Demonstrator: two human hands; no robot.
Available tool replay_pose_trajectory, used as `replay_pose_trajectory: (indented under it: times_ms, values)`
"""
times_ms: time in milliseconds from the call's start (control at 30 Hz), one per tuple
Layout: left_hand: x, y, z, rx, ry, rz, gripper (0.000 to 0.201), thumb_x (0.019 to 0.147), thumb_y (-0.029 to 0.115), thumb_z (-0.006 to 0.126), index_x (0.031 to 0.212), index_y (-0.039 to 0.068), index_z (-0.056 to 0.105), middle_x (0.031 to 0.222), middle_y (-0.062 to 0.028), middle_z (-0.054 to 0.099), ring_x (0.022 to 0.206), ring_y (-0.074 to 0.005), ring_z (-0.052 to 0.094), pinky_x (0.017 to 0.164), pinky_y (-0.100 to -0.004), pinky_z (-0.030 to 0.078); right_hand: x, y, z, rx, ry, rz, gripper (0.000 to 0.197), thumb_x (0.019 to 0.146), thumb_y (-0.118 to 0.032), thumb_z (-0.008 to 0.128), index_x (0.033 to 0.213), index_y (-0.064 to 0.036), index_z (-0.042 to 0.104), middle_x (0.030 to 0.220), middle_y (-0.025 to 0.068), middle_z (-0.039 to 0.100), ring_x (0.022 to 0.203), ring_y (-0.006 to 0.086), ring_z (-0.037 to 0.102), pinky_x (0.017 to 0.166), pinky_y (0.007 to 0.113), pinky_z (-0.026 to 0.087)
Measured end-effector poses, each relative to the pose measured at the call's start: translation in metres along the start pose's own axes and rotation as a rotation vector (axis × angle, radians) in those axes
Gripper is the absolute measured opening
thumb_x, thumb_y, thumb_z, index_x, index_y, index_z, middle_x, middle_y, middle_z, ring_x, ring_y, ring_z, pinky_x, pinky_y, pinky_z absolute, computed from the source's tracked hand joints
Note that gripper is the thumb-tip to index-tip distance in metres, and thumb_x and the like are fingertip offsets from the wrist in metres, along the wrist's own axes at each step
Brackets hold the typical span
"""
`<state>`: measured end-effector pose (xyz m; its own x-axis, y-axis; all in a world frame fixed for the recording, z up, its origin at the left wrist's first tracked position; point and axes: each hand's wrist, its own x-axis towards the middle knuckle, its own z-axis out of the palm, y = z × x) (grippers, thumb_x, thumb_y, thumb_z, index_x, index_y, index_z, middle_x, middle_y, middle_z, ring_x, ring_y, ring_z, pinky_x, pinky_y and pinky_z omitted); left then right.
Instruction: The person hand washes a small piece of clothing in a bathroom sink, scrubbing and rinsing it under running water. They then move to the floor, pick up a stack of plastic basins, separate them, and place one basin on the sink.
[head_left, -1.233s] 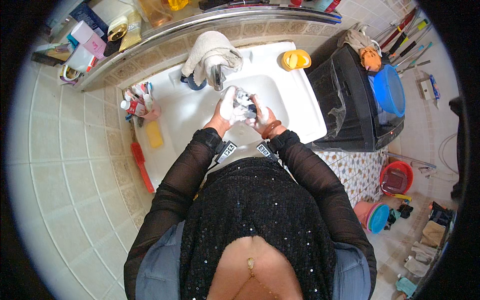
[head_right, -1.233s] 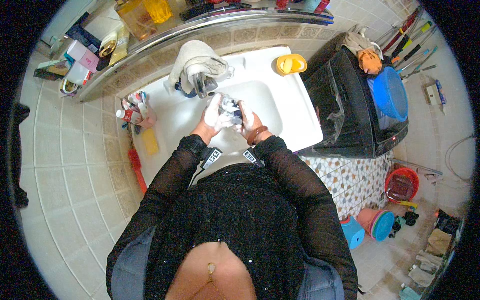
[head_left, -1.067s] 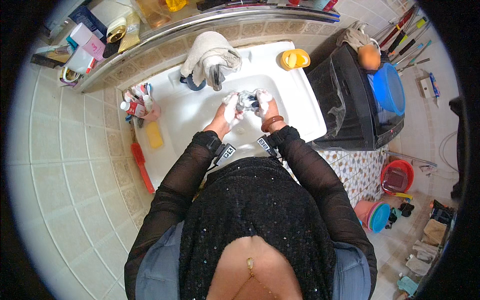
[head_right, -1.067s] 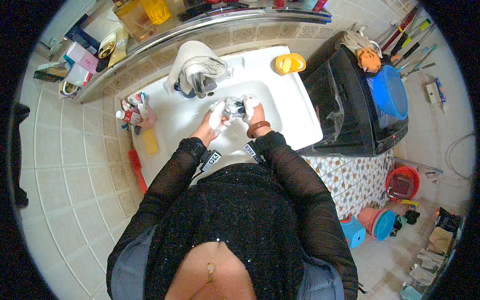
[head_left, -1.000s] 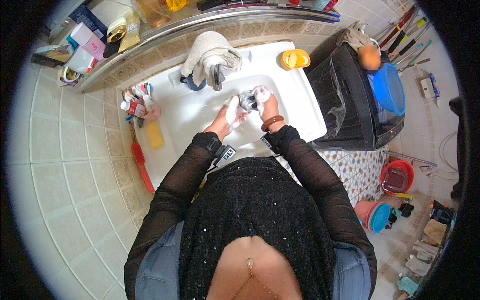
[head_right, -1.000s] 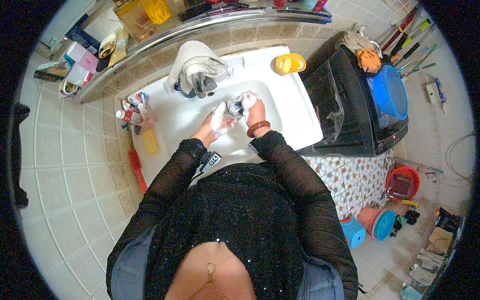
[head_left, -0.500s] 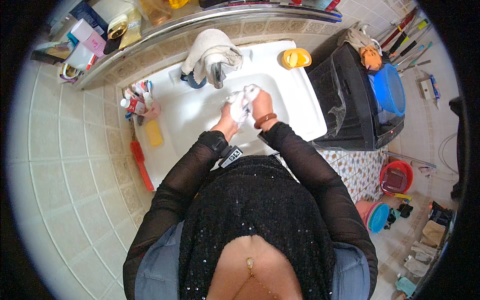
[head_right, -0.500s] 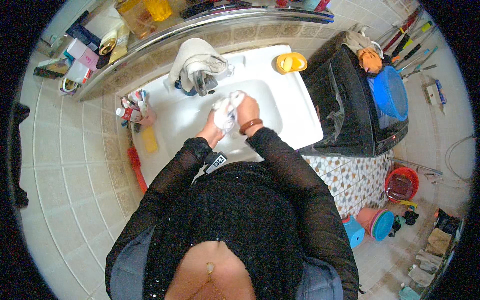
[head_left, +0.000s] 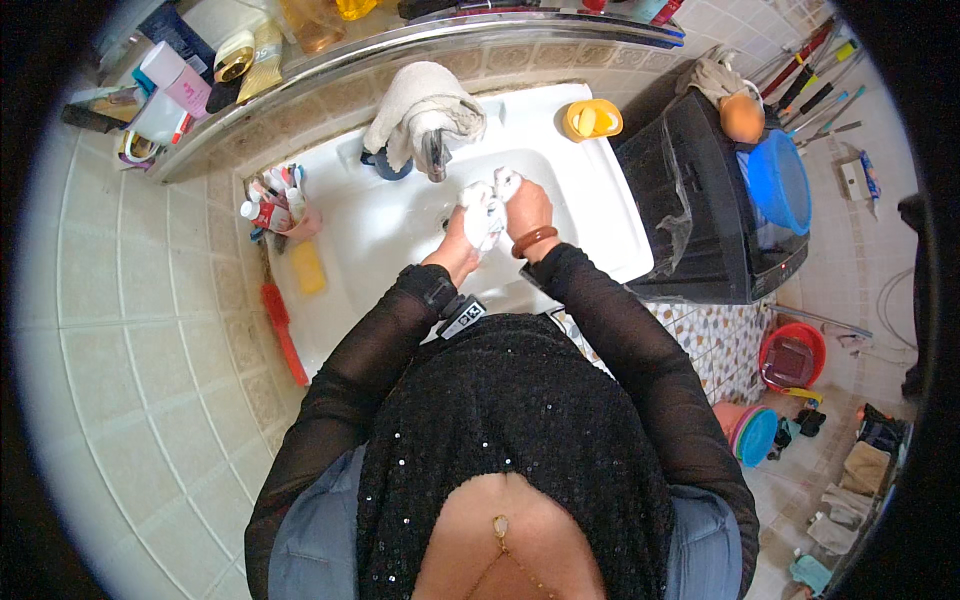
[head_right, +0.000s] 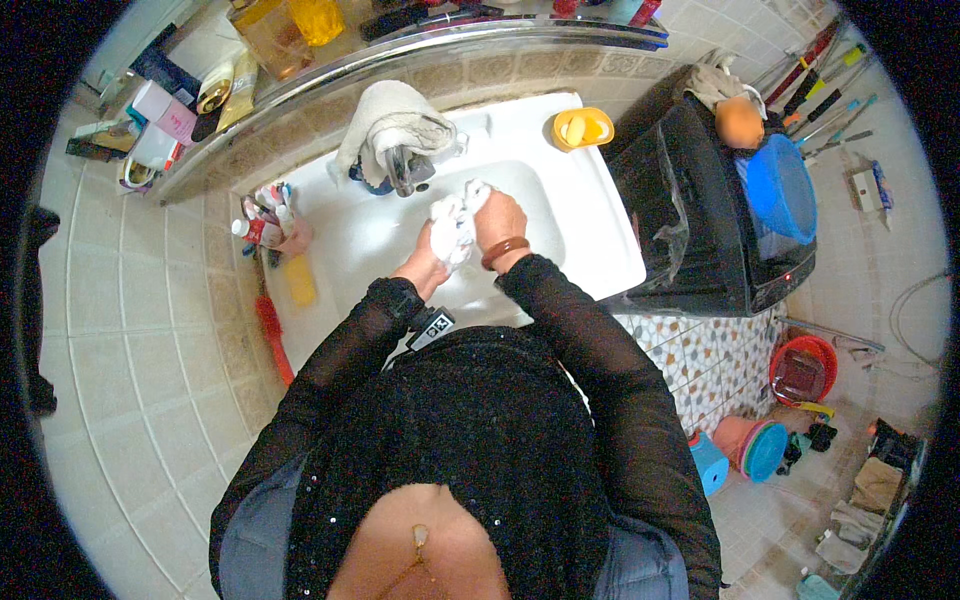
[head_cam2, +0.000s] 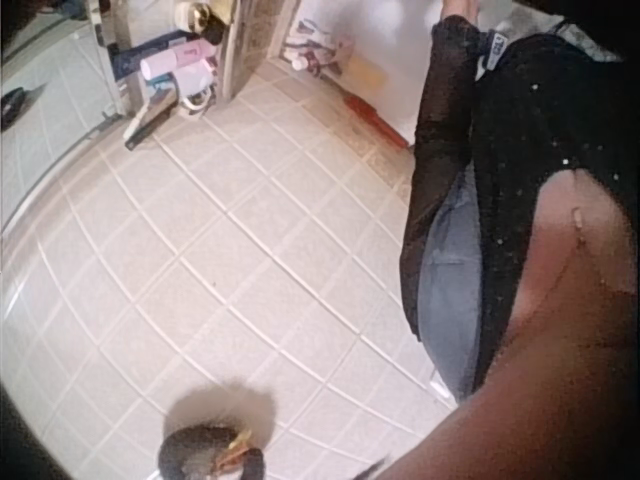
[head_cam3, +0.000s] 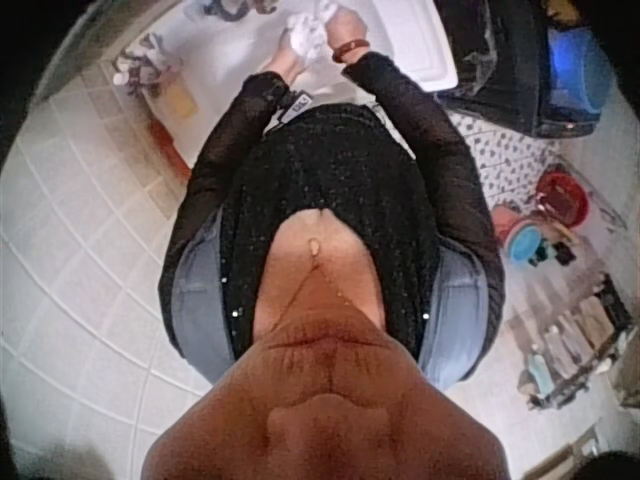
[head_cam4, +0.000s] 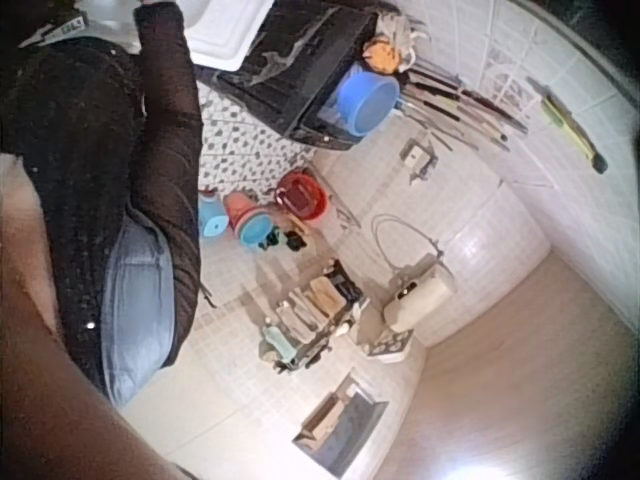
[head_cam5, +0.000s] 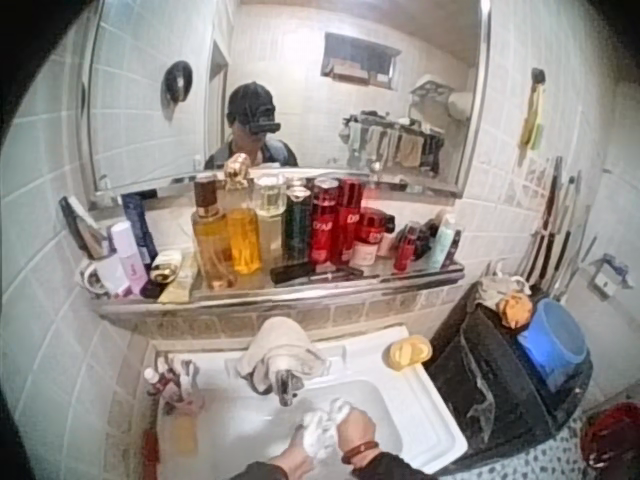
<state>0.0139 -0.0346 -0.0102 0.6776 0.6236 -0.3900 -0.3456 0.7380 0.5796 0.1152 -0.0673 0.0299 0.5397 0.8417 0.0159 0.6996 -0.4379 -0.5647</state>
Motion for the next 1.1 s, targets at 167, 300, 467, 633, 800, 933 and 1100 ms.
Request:
replay_pose_trajectory:
  times_ms: [167,300,467,633,800,933,1100]
  values:
    - [0.005,0.004,0.008,-0.195,0.304,-0.062,0.024,0.091,0.035,0.043,0.079,0.016,0.051,0.062,0.0031,0.046,0.047,-0.0088,0.043,0.038,-0.0225,0.032,-0.018,-0.004,0.02,0.008,0.007,-0.26,0.027,0.084,-0.03,0.047,0.083,-0.0088,0.063,0.076,0.0167,0.063,0.072,0.0354,0.062,0.063,0.043,0.049]
    - [-0.01,-0.003,0.001,0.079,0.061,-0.062,0.019,0.09,0.035,0.051,0.09,0.016,0.055,0.066,0.0052,0.048,0.048,-0.0074,0.043,0.038,-0.0194,0.032,0.002,0.006,0.011,-0.044,0.023,-0.024,0.029,0.086,-0.029,0.047,0.078,-0.0072,0.065,0.072,0.0178,0.063,0.066,0.0374,0.061,0.057,0.045,0.049]
    - [-0.001,-0.001,0.001,-0.003,0.165,-0.045,0.019,0.091,0.032,0.047,0.088,0.015,0.054,0.069,0.0022,0.051,0.054,-0.009,0.048,0.04,-0.0225,0.036,-0.008,-0.002,0.014,-0.077,-0.049,-0.189,0.026,0.085,-0.028,0.048,0.084,-0.0066,0.063,0.077,0.0193,0.063,0.072,0.0372,0.06,0.062,0.043,0.048]
    - [-0.001,-0.007,0.0,0.044,0.236,-0.089,0.024,0.092,0.036,0.044,0.083,0.015,0.052,0.063,0.0027,0.048,0.047,-0.0101,0.044,0.037,-0.0236,0.032,-0.006,-0.006,0.012,-0.086,-0.062,-0.224,0.029,0.087,-0.028,0.043,0.084,-0.0071,0.063,0.077,0.0169,0.064,0.07,0.035,0.062,0.062,0.043,0.049]
    - [-0.008,-0.01,-0.005,0.071,0.136,-0.083,0.021,0.092,0.033,0.045,0.087,0.014,0.053,0.065,0.0028,0.049,0.049,-0.0105,0.044,0.039,-0.0238,0.033,0.003,-0.001,0.002,-0.136,-0.147,-0.08,0.035,0.088,-0.033,0.041,0.083,-0.0071,0.063,0.077,0.0174,0.064,0.071,0.036,0.062,0.061,0.043,0.049]
    - [-0.002,-0.007,-0.003,-0.153,0.251,-0.055,0.023,0.092,0.027,0.046,0.101,0.009,0.056,0.076,0.0005,0.054,0.059,-0.0127,0.05,0.045,-0.0237,0.038,-0.022,-0.006,0.022,0.011,-0.088,-0.326,0.025,0.084,-0.031,0.05,0.086,-0.0094,0.063,0.076,0.0163,0.064,0.07,0.0356,0.061,0.061,0.042,0.048]
    - [-0.005,-0.006,-0.007,0.075,0.087,-0.182,0.027,0.091,0.037,0.05,0.095,0.011,0.055,0.078,-0.0016,0.055,0.059,-0.012,0.05,0.043,-0.0232,0.038,0.013,0.033,0.028,0.024,-0.082,-0.122,0.027,0.086,-0.03,0.049,0.081,-0.0056,0.061,0.075,0.0184,0.063,0.069,0.032,0.061,0.06,0.039,0.048]
